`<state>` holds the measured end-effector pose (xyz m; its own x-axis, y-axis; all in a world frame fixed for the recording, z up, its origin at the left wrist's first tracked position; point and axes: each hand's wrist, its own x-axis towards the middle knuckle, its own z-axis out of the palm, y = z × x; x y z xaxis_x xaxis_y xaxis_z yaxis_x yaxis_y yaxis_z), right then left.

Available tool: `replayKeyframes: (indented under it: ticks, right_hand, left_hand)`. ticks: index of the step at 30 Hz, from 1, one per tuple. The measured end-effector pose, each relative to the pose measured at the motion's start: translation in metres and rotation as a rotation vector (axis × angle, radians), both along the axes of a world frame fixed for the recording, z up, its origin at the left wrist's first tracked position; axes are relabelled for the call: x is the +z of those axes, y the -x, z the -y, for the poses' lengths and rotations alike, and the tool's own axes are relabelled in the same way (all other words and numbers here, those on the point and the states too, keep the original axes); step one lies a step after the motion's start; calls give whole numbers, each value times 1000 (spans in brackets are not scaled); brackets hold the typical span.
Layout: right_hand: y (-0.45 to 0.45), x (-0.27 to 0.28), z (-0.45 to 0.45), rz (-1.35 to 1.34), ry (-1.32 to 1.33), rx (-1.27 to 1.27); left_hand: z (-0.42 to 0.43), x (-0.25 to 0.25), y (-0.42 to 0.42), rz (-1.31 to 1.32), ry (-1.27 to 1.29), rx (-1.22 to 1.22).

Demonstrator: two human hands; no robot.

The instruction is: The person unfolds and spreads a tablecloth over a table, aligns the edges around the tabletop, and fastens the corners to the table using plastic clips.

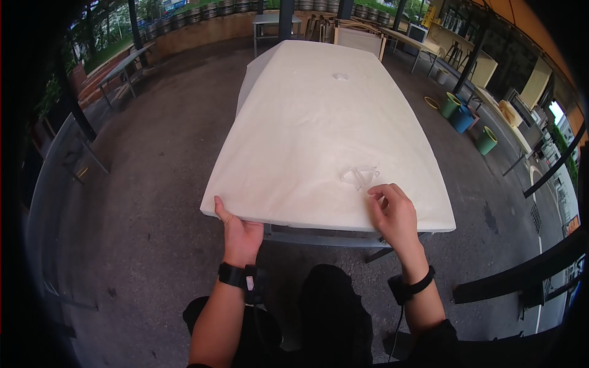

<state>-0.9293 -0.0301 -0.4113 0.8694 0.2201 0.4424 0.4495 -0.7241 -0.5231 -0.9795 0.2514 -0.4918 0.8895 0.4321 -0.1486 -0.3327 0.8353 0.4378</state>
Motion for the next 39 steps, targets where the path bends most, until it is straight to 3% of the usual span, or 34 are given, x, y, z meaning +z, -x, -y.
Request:
replayKeyframes:
  ticks: [14,18,22,25,27,28,30,32,34,39]
  right_hand:
    - [-25,-5,-27,140,268,-71]
    - [-12,2,-34,131,200,-66]
    - [24,-7,-55,178,-122,371]
    - [47,-27,-73,305,-36,566]
    - [59,-47,-86,330,-84,593]
    - [62,-55,-92,324,-89,601]
    - [63,-73,-104,361,-186,575]
    - [58,-86,-114,381,-208,590]
    - [51,-96,-125,404,-242,597]
    - [49,-111,-157,436,-241,682]
  left_hand:
    - [0,5,2,-6,78,-26]
    - [0,2,2,4,45,-5]
    - [3,8,9,53,-18,-23]
    - [6,13,24,-19,-90,-40]
    - [11,15,37,-224,-250,-150]
    - [13,12,43,-232,-250,-141]
    - [12,7,57,-385,-301,-385]
    - [4,17,69,-410,-272,-418]
    - [-18,22,79,-332,-449,-759]
    - [-52,24,98,-399,-491,-697]
